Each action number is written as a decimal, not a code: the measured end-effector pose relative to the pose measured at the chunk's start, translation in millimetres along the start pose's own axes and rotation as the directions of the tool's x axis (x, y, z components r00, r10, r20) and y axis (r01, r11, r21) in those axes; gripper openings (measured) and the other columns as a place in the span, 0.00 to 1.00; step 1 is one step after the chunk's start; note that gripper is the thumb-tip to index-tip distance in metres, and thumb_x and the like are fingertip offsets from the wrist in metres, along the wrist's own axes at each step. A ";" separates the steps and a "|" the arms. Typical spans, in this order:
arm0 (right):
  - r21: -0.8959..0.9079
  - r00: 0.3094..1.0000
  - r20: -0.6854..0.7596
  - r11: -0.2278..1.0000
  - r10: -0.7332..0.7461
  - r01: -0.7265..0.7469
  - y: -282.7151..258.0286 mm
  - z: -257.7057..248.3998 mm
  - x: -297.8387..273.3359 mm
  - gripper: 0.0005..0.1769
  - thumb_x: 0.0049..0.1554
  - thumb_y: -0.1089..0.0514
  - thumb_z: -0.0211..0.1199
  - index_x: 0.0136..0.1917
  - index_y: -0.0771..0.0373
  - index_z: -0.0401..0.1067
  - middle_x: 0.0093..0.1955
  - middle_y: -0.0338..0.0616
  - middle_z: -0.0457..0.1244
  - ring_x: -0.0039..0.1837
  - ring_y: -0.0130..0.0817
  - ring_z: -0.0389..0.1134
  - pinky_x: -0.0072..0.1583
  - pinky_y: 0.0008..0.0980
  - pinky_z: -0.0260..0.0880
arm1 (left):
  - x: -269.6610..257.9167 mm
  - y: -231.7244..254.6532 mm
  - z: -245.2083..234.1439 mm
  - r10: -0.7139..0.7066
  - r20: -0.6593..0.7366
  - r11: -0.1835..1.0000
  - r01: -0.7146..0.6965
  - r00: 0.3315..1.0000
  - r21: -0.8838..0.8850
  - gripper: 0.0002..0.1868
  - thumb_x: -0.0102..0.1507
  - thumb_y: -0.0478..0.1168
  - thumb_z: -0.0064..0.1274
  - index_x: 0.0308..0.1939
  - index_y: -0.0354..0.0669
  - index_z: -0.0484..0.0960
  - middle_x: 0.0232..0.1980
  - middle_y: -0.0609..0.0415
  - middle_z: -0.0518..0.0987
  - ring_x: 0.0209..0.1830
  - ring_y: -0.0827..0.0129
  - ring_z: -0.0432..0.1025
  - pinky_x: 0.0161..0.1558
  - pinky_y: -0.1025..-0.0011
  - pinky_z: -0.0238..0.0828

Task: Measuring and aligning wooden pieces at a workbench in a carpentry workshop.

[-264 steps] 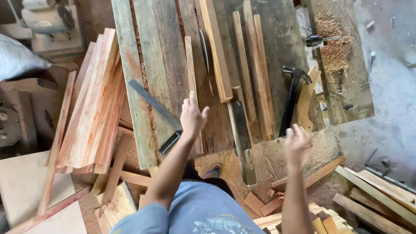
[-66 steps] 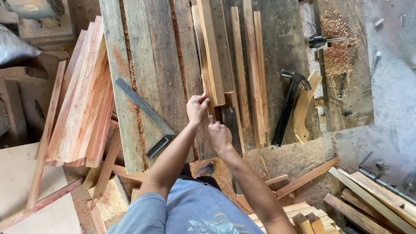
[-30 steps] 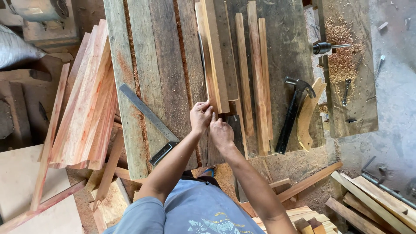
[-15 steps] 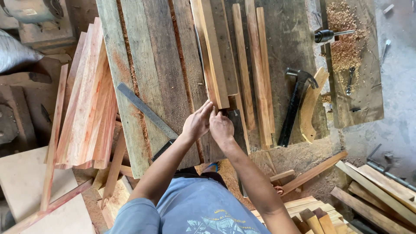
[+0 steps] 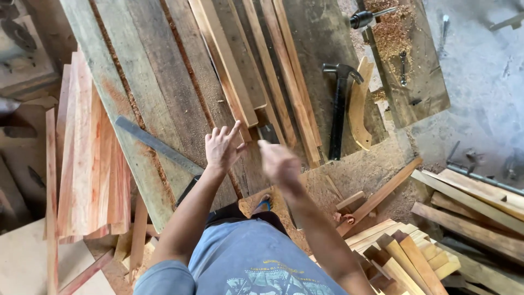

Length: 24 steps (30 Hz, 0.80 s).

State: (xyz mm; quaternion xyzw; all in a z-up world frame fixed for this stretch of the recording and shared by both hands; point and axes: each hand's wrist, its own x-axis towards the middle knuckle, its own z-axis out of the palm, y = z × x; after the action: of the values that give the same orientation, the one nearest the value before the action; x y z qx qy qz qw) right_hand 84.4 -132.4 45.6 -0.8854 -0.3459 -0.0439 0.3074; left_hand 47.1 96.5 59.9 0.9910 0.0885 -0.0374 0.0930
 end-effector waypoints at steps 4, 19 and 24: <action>-0.152 0.888 -0.248 0.889 0.388 -0.431 80.7 -62.8 -48.1 0.19 0.67 0.60 0.60 0.71 0.60 0.67 0.53 0.39 0.66 0.47 0.29 0.68 0.48 0.33 0.74 | 1.7 3.2 2.6 -0.013 0.103 1.000 0.013 0.995 -0.006 0.49 0.55 0.71 0.61 0.76 0.63 0.63 0.39 0.55 0.79 0.40 0.65 0.72 0.41 0.65 0.68; -0.286 0.799 -0.025 0.761 0.601 -0.582 214.8 -130.8 -47.5 0.44 0.51 0.57 0.73 0.79 0.57 0.65 0.64 0.60 0.65 0.65 0.54 0.67 0.67 0.50 0.70 | 10.9 -9.2 11.5 -0.054 0.134 0.998 0.058 0.989 -0.026 0.48 0.57 0.71 0.60 0.77 0.67 0.60 0.20 0.62 0.72 0.17 0.75 0.64 0.21 0.75 0.64; -0.468 0.745 -0.029 0.649 0.667 -0.599 205.9 -148.5 -67.7 0.46 0.45 0.61 0.71 0.77 0.52 0.67 0.57 0.57 0.65 0.61 0.51 0.63 0.56 0.48 0.73 | 17.7 -10.9 8.1 -0.055 0.142 0.998 0.059 0.988 -0.018 0.49 0.56 0.71 0.60 0.77 0.69 0.58 0.20 0.61 0.73 0.18 0.75 0.65 0.22 0.74 0.66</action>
State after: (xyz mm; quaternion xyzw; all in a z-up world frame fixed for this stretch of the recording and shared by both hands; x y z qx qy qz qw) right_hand 184.9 -375.1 40.0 -0.9964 -0.0158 0.0528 0.0642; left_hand 62.0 108.5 48.4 0.9818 0.1104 -0.1092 0.1091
